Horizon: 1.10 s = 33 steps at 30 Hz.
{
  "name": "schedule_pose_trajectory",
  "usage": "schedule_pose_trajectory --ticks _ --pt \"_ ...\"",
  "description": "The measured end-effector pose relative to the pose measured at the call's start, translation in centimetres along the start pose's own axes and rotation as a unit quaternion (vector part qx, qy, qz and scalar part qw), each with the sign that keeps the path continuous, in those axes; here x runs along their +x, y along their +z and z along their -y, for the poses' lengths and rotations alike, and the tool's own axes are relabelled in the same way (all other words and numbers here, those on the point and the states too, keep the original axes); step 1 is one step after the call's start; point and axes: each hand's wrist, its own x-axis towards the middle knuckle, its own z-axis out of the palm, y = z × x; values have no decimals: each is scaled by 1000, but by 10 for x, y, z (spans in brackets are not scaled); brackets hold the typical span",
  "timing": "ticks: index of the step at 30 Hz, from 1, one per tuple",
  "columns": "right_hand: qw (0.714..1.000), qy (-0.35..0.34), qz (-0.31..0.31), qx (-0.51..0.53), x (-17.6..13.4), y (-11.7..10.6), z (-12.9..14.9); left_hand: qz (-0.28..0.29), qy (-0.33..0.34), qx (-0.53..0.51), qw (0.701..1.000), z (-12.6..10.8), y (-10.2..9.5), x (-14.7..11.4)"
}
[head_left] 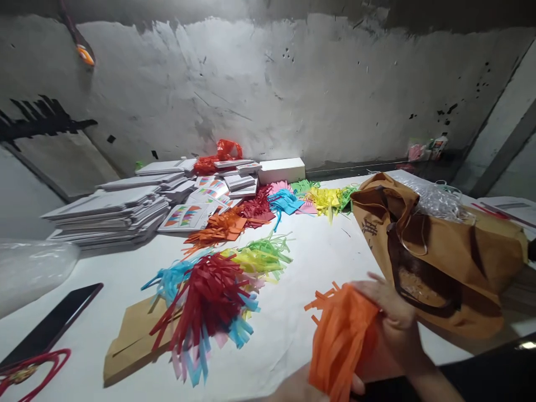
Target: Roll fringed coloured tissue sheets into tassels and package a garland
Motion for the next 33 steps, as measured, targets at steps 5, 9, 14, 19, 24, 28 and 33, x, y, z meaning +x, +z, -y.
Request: schedule_pose_trajectory --ticks 5,9,14,19,24,28,33 --pt "960 -127 21 -248 29 -68 3 -39 14 -2 999 -42 -9 -4" --pt "920 -238 156 -268 6 -43 30 -161 -7 100 982 -89 -37 -32" --pt "972 -133 118 -155 -60 49 51 -385 68 386 835 -116 -63 -86" --pt "986 -83 102 -105 -81 76 55 -307 263 742 534 -65 -50 -87" --pt "967 -122 195 -110 -67 48 50 -128 246 815 509 -9 -42 -32" --pt "962 -123 224 -91 -62 37 46 -131 215 767 590 -7 -45 -22" --pt "970 -48 234 -48 -59 39 48 -116 180 741 636 -24 -41 -32"
